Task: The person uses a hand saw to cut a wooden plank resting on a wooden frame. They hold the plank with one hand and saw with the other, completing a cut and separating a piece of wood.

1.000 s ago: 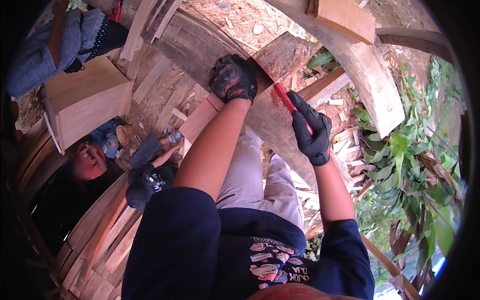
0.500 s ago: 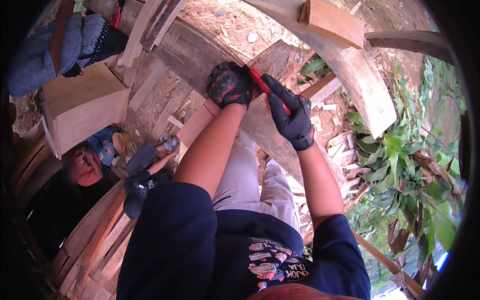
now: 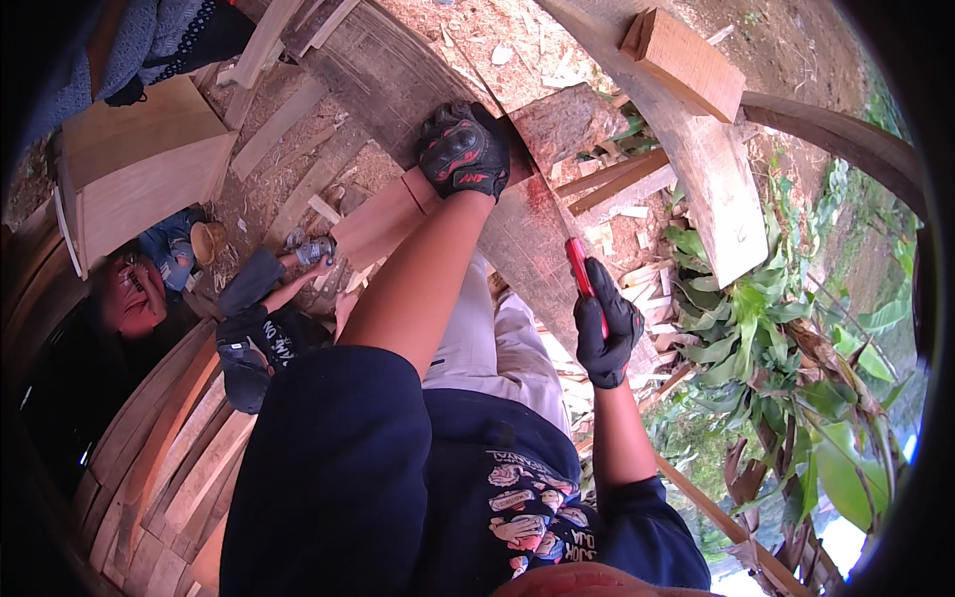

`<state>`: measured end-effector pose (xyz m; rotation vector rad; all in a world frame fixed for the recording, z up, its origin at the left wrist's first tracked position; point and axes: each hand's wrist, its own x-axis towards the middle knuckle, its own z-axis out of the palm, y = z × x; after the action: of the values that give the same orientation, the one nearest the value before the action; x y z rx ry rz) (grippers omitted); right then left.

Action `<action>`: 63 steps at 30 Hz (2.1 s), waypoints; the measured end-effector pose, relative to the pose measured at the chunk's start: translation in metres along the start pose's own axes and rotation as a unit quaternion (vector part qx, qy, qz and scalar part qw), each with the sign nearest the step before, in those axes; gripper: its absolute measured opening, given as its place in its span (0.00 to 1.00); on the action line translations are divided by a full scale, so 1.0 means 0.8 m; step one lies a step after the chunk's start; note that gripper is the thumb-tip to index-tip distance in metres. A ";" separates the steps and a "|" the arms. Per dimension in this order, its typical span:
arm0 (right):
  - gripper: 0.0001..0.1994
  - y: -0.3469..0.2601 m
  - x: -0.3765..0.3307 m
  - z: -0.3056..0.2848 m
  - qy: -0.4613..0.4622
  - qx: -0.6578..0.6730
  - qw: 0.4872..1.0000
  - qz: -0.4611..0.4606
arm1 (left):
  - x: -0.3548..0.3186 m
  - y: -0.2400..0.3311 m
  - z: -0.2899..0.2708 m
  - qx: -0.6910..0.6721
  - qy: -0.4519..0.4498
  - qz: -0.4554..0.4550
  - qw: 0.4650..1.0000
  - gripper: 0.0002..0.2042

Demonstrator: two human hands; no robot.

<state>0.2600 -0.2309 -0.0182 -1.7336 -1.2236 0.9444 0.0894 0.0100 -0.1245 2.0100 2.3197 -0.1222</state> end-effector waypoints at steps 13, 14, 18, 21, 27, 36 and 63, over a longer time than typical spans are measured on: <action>0.21 0.027 -0.039 -0.020 -0.034 -0.027 0.999 0.016 | 0.007 -0.006 0.002 0.011 -0.027 -0.007 1.000 0.15; 0.22 0.030 -0.072 -0.039 -0.040 -0.070 0.997 0.011 | 0.008 -0.003 -0.001 0.008 -0.025 -0.015 1.000 0.15; 0.22 0.015 -0.107 -0.063 -0.046 -0.080 0.995 0.036 | 0.010 0.003 -0.003 -0.025 -0.024 -0.033 0.999 0.17; 0.23 0.020 -0.071 -0.054 -0.039 -0.089 0.995 -0.023 | 0.009 -0.003 0.011 0.033 0.039 0.017 0.999 0.19; 0.28 0.008 -0.057 -0.020 -0.076 -0.102 0.985 -0.117 | 0.013 -0.002 0.020 0.023 -0.014 -0.053 0.998 0.20; 0.30 0.005 -0.025 -0.054 -0.157 -0.201 0.937 -0.237 | 0.022 -0.018 0.025 0.010 0.030 0.041 0.999 0.19; 0.24 -0.159 -0.030 -0.093 0.056 0.069 0.990 0.112 | 0.015 -0.012 0.032 -0.009 0.056 0.002 0.998 0.21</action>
<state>0.2742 -0.2403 0.1306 -1.8122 -0.8843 1.0218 0.0779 0.0180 -0.1513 2.0637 2.3712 0.0115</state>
